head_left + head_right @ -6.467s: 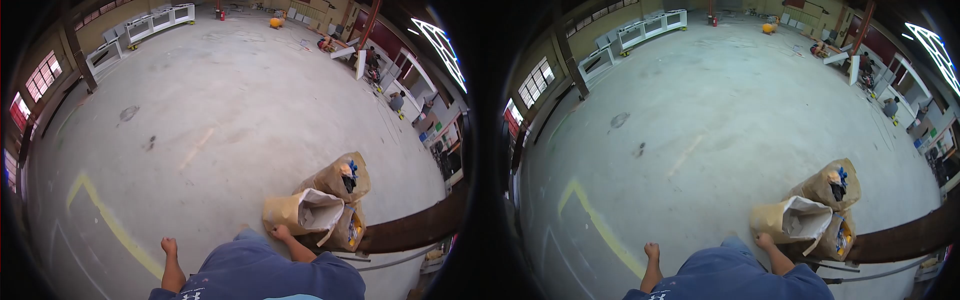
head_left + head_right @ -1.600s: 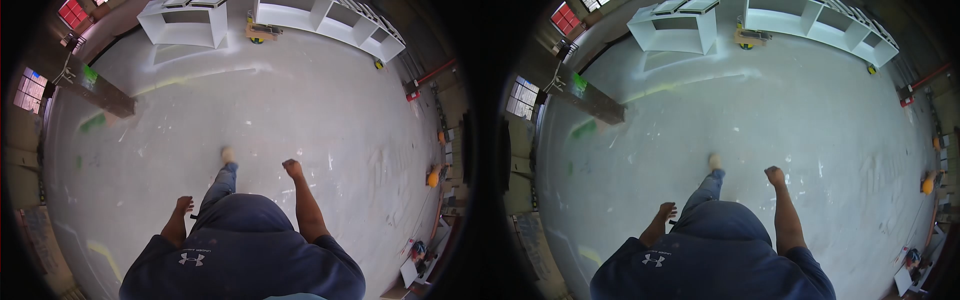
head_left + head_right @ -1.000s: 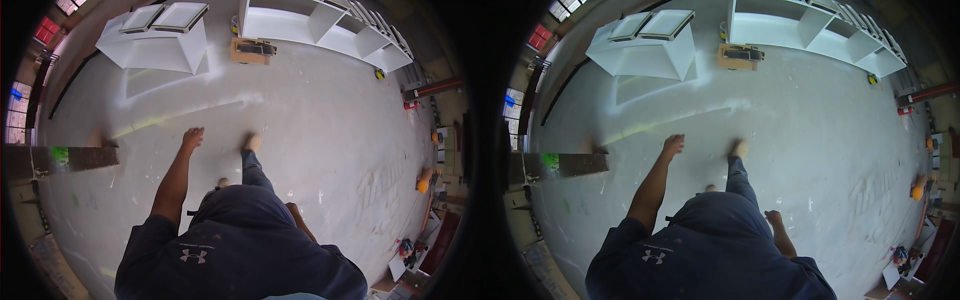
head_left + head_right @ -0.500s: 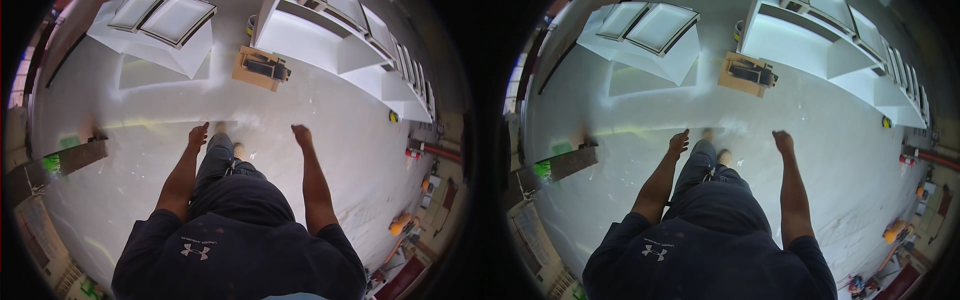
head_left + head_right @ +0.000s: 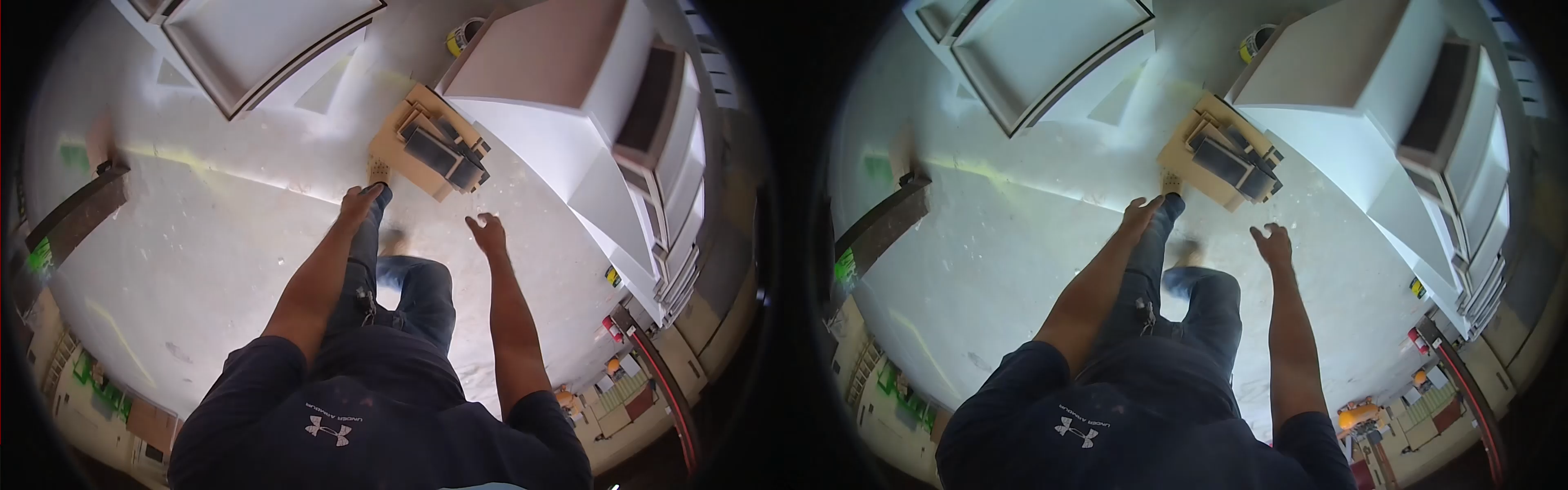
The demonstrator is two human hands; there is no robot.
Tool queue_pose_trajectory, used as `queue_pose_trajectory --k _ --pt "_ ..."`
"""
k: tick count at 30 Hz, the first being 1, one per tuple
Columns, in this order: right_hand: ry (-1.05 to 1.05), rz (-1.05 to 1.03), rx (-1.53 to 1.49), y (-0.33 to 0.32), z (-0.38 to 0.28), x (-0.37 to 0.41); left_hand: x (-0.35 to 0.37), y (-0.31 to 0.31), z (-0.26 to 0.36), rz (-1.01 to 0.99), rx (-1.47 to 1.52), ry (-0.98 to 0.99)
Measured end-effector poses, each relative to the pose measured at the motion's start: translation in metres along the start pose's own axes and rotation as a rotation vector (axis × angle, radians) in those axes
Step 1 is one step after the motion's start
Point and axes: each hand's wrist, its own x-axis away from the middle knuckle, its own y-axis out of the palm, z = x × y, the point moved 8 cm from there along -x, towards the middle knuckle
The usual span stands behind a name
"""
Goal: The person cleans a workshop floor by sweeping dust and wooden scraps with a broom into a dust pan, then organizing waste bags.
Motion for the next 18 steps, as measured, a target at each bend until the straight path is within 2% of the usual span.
queue_pose_trajectory --k 3,4,5,9,15,18 --pt "-0.008 -0.047 0.033 -0.019 -0.017 -0.060 -0.038 0.037 0.000 -0.002 0.085 -0.044" --pt "-0.047 -0.031 0.045 -0.026 -0.027 -0.082 -0.038 0.044 0.000 0.086 0.135 -0.052" --pt "-0.086 -0.014 0.057 -0.026 -0.033 -0.105 -0.045 0.053 -0.005 0.093 0.150 -0.073" --pt "-0.088 -0.044 0.149 -0.009 -0.015 -0.196 -0.068 0.095 -0.033 -0.021 0.148 -0.274" --pt "-0.059 -0.072 0.180 0.009 -0.007 -0.279 -0.121 0.144 -0.065 -0.041 0.274 -0.285" --pt "-0.047 -0.103 0.149 0.026 0.006 -0.311 -0.166 0.160 -0.096 0.071 0.295 -0.224"
